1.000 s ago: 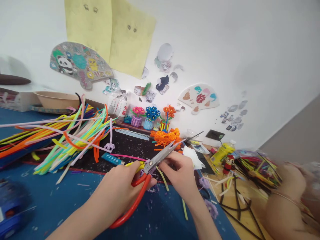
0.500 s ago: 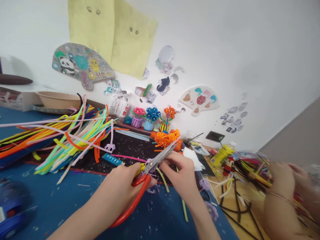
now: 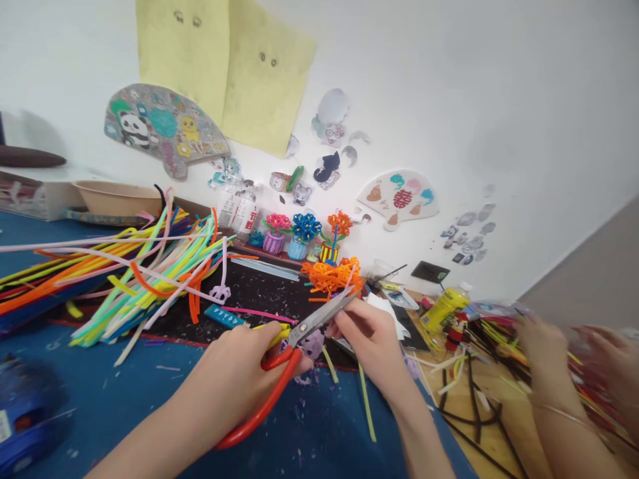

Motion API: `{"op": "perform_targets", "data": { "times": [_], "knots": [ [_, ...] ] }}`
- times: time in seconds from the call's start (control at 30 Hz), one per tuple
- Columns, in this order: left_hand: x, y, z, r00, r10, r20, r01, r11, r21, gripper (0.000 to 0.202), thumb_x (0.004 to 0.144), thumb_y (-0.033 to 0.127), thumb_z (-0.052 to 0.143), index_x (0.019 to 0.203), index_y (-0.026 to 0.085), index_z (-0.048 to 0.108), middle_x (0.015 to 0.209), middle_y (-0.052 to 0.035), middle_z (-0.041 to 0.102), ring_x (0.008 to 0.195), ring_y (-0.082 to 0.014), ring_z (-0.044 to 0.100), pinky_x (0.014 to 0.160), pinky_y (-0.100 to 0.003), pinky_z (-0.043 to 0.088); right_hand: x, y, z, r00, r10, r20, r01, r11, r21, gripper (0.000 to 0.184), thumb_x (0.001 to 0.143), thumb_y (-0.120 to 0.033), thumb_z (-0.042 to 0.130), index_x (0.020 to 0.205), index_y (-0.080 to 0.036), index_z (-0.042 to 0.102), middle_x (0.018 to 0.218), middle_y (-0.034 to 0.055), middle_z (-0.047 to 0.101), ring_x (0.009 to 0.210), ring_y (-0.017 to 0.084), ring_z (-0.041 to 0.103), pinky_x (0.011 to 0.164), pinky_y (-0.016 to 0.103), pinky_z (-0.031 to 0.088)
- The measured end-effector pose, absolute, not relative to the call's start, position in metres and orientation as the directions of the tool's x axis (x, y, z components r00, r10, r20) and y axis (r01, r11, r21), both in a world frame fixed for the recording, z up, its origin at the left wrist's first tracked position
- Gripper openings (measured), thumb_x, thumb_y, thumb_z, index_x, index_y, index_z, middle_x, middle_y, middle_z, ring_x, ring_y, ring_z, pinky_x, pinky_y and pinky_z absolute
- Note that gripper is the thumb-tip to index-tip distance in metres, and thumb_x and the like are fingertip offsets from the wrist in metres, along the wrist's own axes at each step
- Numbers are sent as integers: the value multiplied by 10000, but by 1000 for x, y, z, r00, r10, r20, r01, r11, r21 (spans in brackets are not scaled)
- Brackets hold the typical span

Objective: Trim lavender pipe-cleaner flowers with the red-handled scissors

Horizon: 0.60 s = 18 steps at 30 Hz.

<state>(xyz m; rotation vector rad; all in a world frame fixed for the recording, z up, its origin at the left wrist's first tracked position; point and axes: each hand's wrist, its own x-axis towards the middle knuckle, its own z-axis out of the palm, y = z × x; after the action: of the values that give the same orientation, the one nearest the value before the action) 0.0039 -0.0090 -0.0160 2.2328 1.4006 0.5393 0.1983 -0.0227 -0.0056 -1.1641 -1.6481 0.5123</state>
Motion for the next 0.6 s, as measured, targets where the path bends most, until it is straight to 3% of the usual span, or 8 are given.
{"op": "perform_targets", "data": {
  "times": [0.23, 0.6],
  "knots": [
    [4, -7, -18, 396, 912, 102, 739, -383, 554, 407, 758, 546, 510, 580, 223, 337, 505, 56, 437, 464, -112, 329, 478, -240, 210, 211, -23, -3, -42, 891, 452, 425, 426, -799, 133, 852, -272, 577, 840, -165, 656, 656, 3, 617, 576, 125, 589, 554, 225, 487],
    [3, -6, -19, 453, 887, 88, 702, -415, 578, 349, 756, 521, 529, 601, 223, 433, 529, 47, 500, 473, -118, 412, 479, -236, 219, 219, -21, -6, -115, 938, 327, 260, 346, -901, 178, 790, -325, 668, 783, -149, 683, 597, 19, 662, 513, 128, 611, 482, 229, 505]
  ]
}}
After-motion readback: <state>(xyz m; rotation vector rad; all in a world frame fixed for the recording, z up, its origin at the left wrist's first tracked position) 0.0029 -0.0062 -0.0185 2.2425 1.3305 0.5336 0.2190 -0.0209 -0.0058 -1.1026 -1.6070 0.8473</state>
